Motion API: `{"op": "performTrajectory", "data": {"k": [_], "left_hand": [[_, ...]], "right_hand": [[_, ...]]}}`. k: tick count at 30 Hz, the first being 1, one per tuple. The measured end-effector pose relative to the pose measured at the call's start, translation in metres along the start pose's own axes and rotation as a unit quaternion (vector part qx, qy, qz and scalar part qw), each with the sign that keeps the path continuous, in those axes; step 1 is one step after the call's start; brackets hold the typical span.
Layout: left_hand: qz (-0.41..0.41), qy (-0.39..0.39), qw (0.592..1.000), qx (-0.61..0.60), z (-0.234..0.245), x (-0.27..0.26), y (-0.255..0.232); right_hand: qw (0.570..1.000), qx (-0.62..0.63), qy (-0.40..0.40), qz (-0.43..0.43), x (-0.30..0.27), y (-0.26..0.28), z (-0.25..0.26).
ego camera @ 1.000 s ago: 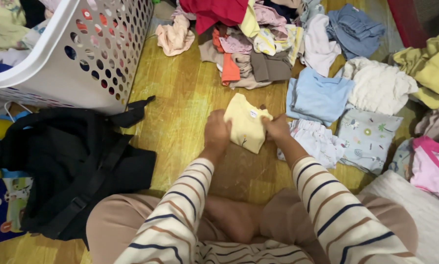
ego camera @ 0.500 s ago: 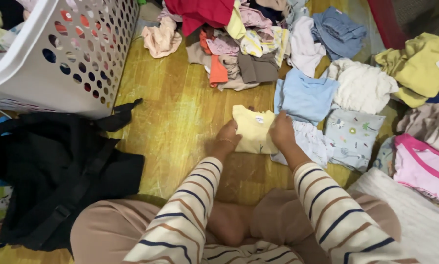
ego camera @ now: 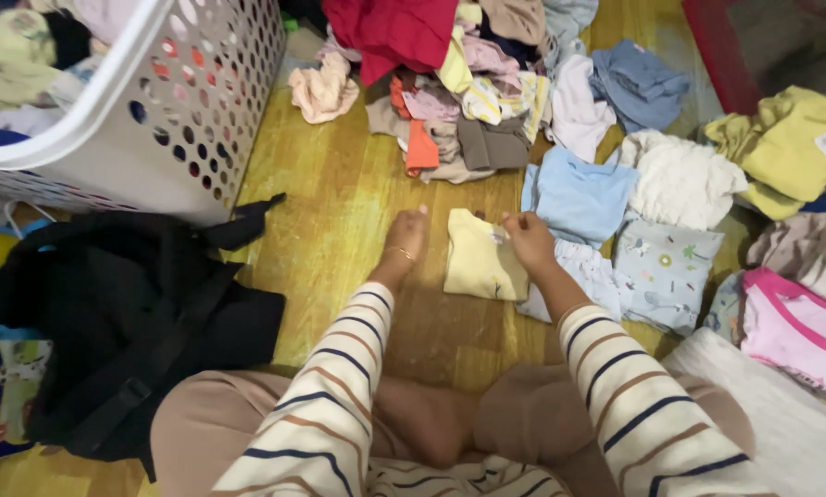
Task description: Folding a pile of baby and adult clothes while sitting on the floor next to a laundry basket.
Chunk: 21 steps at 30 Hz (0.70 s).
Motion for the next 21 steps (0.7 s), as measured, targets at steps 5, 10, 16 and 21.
{"op": "performTrajectory", "data": {"k": [5, 10, 16, 21], "left_hand": [[0.004, -0.014, 0.99, -0.141, 0.072, 0.016, -0.029], [0.019, 0.037, 0.966, -0.256, 0.115, 0.008, -0.049], [0.05, 0.031, 0.969, -0.241, 0.136, -0.01, -0.044], [0.019, 0.022, 0.961, -0.276, 0.168, -0.027, -0.111]], "right_hand": [[0.929, 0.32, 0.064, -0.173, 0.025, 0.034, 0.006], [0.884, 0.405, 0.068, -0.225, 0.021, 0.071, 0.01], [0.88, 0.405, 0.061, -0.241, 0.019, 0.072, 0.001], [0.865, 0.443, 0.082, -0.22, 0.052, 0.065, 0.003]]}}
Point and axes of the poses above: each hand's wrist, its own x-axis towards the middle knuckle, its own z-axis out of the back of the hand, y = z × x, the point moved 2 cm from there along x, towards the middle knuckle, and after that the axes turned 11 degrees about x, right-handed, at the moved point
